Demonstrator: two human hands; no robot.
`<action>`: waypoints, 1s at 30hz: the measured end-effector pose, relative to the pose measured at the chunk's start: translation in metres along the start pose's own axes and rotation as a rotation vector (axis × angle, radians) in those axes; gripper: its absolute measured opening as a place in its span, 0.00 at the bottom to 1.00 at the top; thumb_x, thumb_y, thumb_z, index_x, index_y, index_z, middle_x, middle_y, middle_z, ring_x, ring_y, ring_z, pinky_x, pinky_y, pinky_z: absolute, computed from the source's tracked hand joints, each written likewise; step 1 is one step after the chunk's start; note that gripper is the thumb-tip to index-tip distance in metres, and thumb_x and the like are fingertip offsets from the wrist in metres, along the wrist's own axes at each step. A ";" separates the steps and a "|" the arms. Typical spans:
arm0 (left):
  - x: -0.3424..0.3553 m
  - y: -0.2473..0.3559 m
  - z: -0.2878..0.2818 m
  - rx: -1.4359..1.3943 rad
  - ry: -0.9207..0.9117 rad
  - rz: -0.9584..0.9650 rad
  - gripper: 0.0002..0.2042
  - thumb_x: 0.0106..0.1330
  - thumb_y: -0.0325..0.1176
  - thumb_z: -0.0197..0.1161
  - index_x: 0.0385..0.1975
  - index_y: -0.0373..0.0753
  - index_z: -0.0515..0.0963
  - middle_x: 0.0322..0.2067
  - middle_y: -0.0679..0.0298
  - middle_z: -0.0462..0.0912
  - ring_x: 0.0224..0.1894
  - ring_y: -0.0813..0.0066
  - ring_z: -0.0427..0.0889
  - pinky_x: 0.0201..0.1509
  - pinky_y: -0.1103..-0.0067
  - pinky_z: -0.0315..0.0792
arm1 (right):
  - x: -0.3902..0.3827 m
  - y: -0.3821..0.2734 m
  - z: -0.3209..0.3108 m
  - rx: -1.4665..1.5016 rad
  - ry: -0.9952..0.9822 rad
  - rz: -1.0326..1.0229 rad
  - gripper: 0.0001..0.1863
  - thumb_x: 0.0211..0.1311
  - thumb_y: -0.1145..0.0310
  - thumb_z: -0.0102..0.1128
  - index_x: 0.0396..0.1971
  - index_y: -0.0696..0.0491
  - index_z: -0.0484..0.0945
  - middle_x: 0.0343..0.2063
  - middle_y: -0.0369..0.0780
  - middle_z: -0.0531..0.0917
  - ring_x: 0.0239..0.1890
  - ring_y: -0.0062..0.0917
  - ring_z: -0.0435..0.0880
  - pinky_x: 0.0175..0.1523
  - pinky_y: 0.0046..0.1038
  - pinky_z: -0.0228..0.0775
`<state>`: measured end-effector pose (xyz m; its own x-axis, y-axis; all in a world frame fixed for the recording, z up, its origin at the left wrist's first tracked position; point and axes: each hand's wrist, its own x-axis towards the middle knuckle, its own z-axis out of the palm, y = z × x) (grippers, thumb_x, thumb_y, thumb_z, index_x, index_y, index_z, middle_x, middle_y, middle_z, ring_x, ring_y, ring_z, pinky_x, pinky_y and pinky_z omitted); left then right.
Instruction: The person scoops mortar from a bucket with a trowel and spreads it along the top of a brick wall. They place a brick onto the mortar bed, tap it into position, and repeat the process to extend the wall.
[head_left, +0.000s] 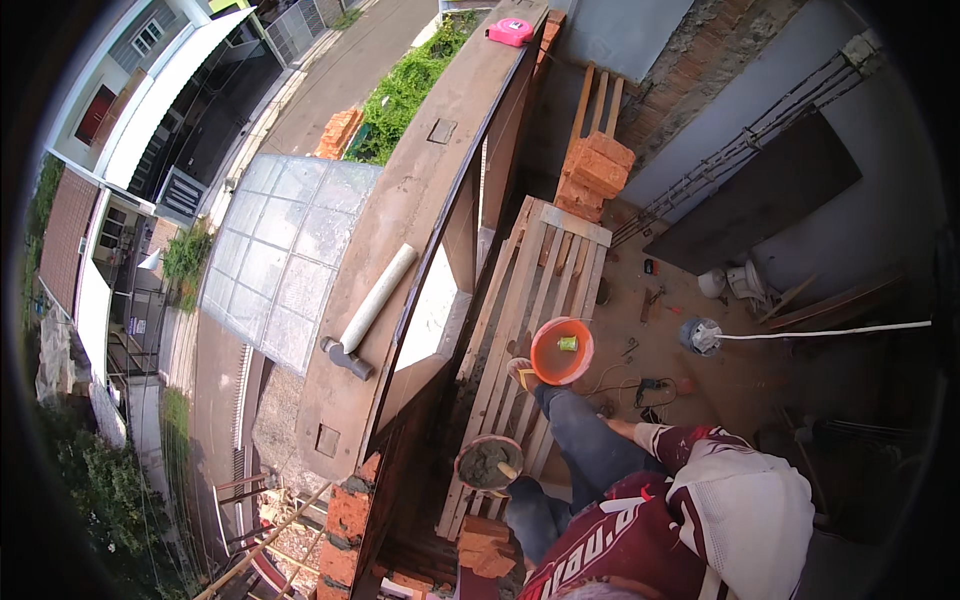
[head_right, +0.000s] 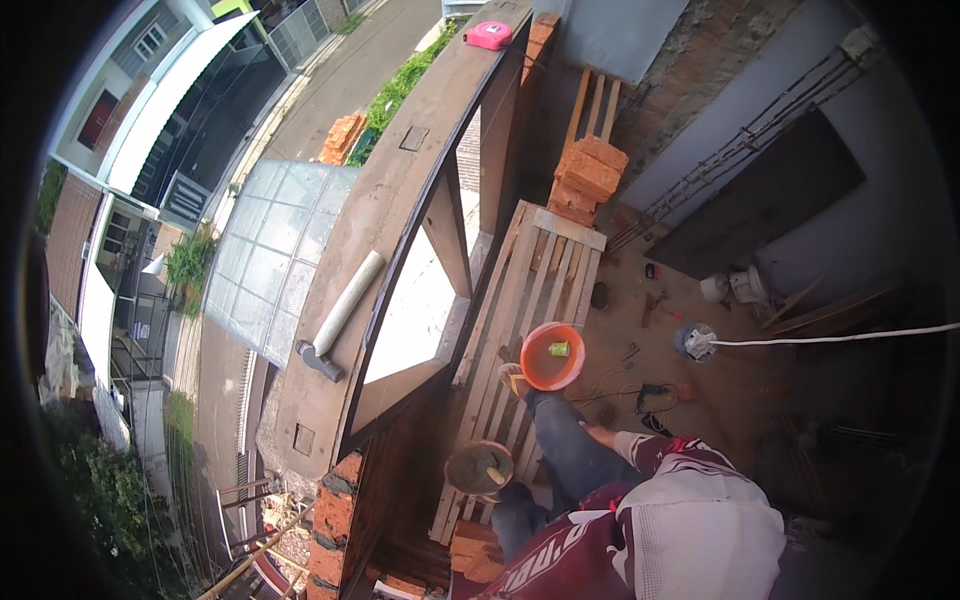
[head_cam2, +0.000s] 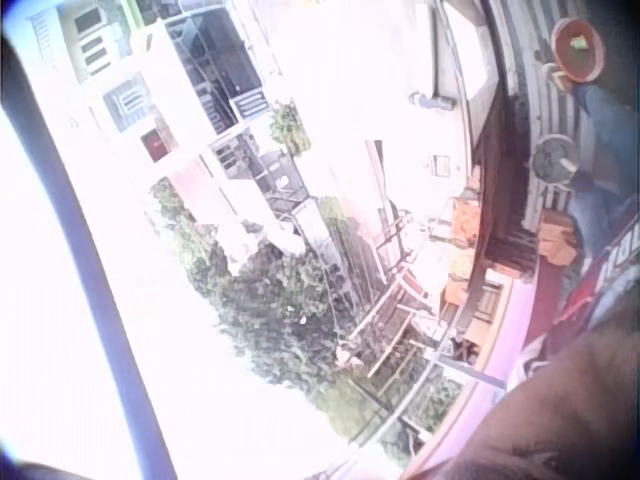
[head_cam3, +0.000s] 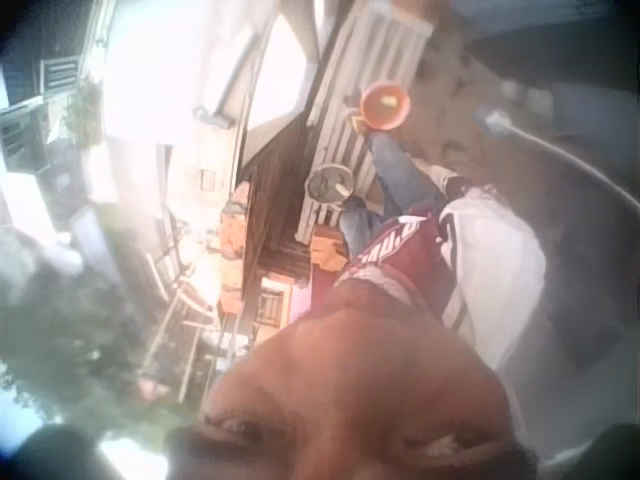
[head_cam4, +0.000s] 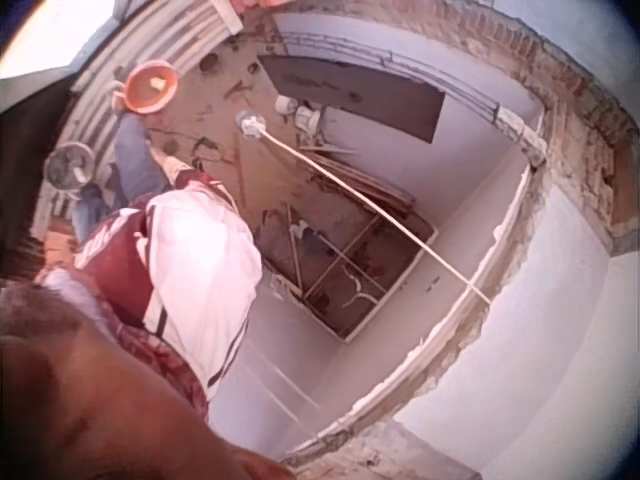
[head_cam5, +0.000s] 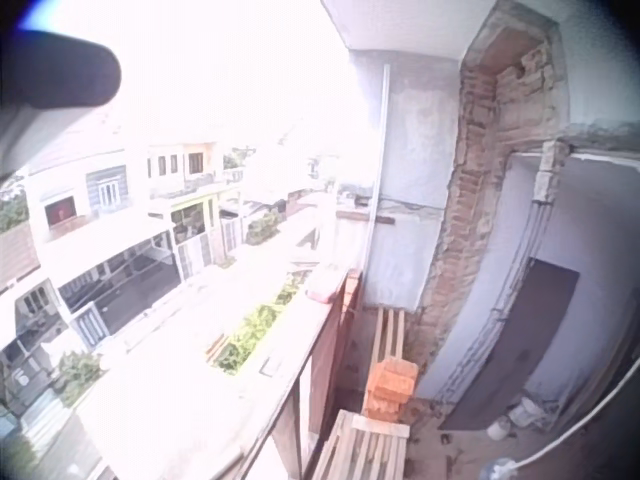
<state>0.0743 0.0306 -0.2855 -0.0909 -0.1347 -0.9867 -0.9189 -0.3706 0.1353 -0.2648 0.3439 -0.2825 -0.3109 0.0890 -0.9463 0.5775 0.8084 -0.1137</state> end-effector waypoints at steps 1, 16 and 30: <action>-0.001 0.021 -0.009 0.001 0.006 0.030 0.36 0.71 0.49 0.59 0.71 0.32 0.60 0.68 0.44 0.64 0.72 0.56 0.60 0.74 0.69 0.53 | -0.003 -0.033 0.010 -0.050 -0.065 -0.074 0.43 0.69 0.34 0.40 0.59 0.61 0.75 0.63 0.56 0.73 0.68 0.45 0.69 0.71 0.38 0.57; -0.100 0.032 -0.098 -0.228 0.240 0.291 0.18 0.71 0.47 0.59 0.49 0.39 0.72 0.43 0.57 0.72 0.41 0.65 0.72 0.41 0.70 0.66 | -0.039 -0.062 0.037 -0.293 0.019 -0.424 0.35 0.67 0.34 0.43 0.54 0.47 0.83 0.58 0.47 0.79 0.66 0.45 0.72 0.73 0.43 0.55; -0.005 -0.083 -0.116 -0.232 0.636 0.231 0.23 0.64 0.52 0.66 0.24 0.34 0.82 0.22 0.59 0.83 0.23 0.68 0.79 0.31 0.69 0.73 | -0.049 -0.131 0.014 -0.697 0.200 -0.650 0.23 0.64 0.49 0.58 0.41 0.54 0.86 0.42 0.49 0.86 0.49 0.43 0.84 0.55 0.39 0.74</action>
<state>0.1954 -0.0447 -0.2813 0.0327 -0.7171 -0.6963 -0.7916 -0.4439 0.4200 -0.3151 0.2255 -0.2257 -0.5707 -0.4514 -0.6859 -0.3083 0.8920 -0.3306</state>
